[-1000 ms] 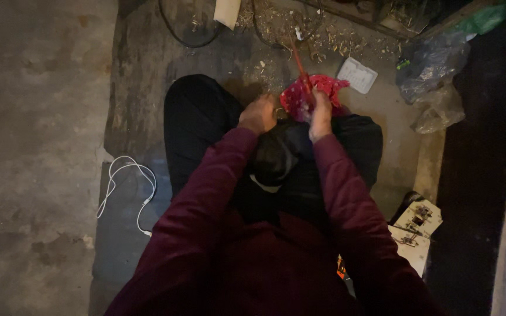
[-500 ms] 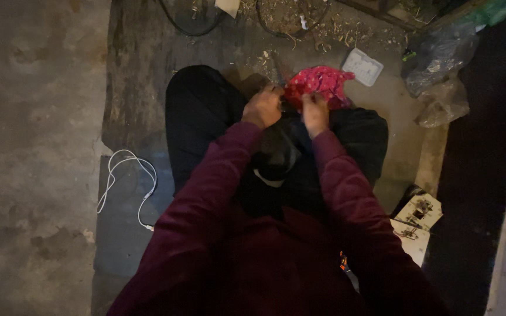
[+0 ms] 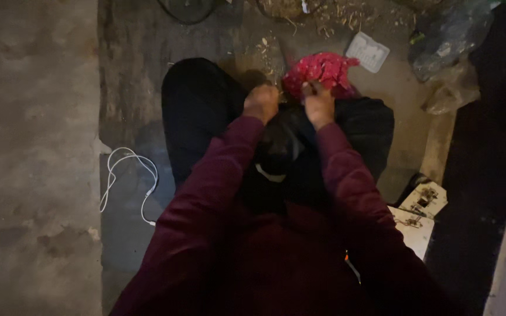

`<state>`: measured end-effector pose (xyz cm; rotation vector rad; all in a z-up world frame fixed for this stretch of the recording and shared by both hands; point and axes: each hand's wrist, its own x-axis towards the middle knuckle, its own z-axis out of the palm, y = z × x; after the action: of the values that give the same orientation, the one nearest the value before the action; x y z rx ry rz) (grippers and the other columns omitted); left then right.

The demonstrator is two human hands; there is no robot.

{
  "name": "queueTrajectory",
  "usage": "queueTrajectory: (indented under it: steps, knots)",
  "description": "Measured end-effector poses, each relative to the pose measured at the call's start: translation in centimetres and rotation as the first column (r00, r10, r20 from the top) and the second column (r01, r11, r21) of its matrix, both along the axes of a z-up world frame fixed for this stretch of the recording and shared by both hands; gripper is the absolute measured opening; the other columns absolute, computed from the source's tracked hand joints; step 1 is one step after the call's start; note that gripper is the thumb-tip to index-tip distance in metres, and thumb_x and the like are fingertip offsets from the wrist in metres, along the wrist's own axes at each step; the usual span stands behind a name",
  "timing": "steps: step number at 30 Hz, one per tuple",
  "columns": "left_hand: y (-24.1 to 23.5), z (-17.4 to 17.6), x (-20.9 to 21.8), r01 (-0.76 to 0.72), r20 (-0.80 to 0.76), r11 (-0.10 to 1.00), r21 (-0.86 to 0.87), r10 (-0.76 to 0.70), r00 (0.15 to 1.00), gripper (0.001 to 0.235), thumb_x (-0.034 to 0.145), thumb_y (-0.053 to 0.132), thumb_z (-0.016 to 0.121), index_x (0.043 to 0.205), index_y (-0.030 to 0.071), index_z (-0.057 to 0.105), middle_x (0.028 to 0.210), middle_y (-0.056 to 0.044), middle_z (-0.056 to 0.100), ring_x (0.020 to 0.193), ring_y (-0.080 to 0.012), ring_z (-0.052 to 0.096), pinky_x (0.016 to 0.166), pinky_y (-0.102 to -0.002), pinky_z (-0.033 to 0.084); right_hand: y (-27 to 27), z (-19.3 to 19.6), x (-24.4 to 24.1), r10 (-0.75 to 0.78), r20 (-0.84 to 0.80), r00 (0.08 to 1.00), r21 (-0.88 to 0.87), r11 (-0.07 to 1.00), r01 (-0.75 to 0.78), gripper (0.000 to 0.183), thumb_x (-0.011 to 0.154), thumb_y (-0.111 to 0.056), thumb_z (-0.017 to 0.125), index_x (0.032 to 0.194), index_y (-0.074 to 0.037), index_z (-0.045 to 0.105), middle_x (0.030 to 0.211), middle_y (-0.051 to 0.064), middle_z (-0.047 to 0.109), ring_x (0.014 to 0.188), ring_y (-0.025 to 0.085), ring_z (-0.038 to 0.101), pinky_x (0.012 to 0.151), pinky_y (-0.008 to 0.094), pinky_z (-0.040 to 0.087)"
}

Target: The person sits on the floor and uses a red screwdriver to work on a white electrical box mounted on the wall. They manipulate wires and components inside the box, occasionally using a red cloth to wipe the area.

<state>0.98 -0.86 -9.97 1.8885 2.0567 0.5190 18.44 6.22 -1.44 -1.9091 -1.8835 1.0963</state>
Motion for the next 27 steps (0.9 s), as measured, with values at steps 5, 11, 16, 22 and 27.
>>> queueTrajectory:
  steps: [5,11,16,22,27]
  knots:
    - [3.8,-4.9,-1.8,-0.165,0.236,0.978,-0.13,0.192,0.952,0.022,0.081,0.014,0.061,0.094,-0.001,0.071,0.099,-0.026,0.071,0.094,-0.0443,0.069,0.08,-0.05,0.056,1.5,2.7,1.8,-0.065,-0.03,0.997,0.183,0.981,0.069,0.038,0.099,-0.039,0.06,0.123,-0.012,0.072,0.103,0.019,0.075,0.101,0.035,0.074,0.086,0.044,0.056]
    - [7.4,-2.6,-3.1,-0.066,0.165,0.904,-0.422,0.149,0.975,0.024,0.082,0.022,0.068,0.093,0.003,0.077,0.098,-0.026,0.072,0.097,-0.0432,0.069,0.085,-0.05,0.057,1.5,3.5,2.6,-0.058,0.114,0.992,-0.027,0.998,0.061,0.038,0.096,-0.041,0.062,0.121,-0.015,0.073,0.103,0.017,0.075,0.1,0.034,0.072,0.089,0.043,0.054]
    - [5.3,1.5,-2.6,-0.074,0.392,0.915,-0.396,0.241,0.888,0.027,0.075,0.017,0.067,0.096,0.003,0.077,0.1,-0.023,0.074,0.096,-0.0401,0.072,0.084,-0.047,0.058,1.5,3.1,1.8,0.064,-0.017,0.998,0.083,0.995,-0.062,0.039,0.097,-0.043,0.067,0.12,-0.011,0.075,0.105,0.017,0.075,0.1,0.032,0.072,0.085,0.04,0.055]
    - [5.9,2.9,-1.1,0.065,0.709,0.935,-0.35,0.219,0.671,0.064,0.08,0.031,0.08,0.131,-0.001,0.059,0.118,-0.021,0.068,0.108,-0.0398,0.065,0.087,-0.048,0.052,1.1,3.1,1.3,-0.049,-0.391,0.919,-0.306,0.949,-0.079,0.044,0.101,-0.039,0.061,0.133,-0.009,0.065,0.093,0.006,0.072,0.076,0.016,0.064,0.067,0.028,0.05]
    - [6.8,2.1,-2.5,-0.015,0.785,0.79,-0.613,0.606,-0.124,0.039,0.09,0.015,0.061,0.128,0.009,0.059,0.101,-0.009,0.072,0.09,-0.0221,0.072,0.079,-0.038,0.059,0.7,0.5,-0.4,0.059,-0.712,0.7,-0.221,0.927,-0.302,0.044,0.108,-0.034,0.063,0.141,-0.005,0.062,0.118,0.006,0.07,0.105,0.017,0.066,0.093,0.031,0.055]
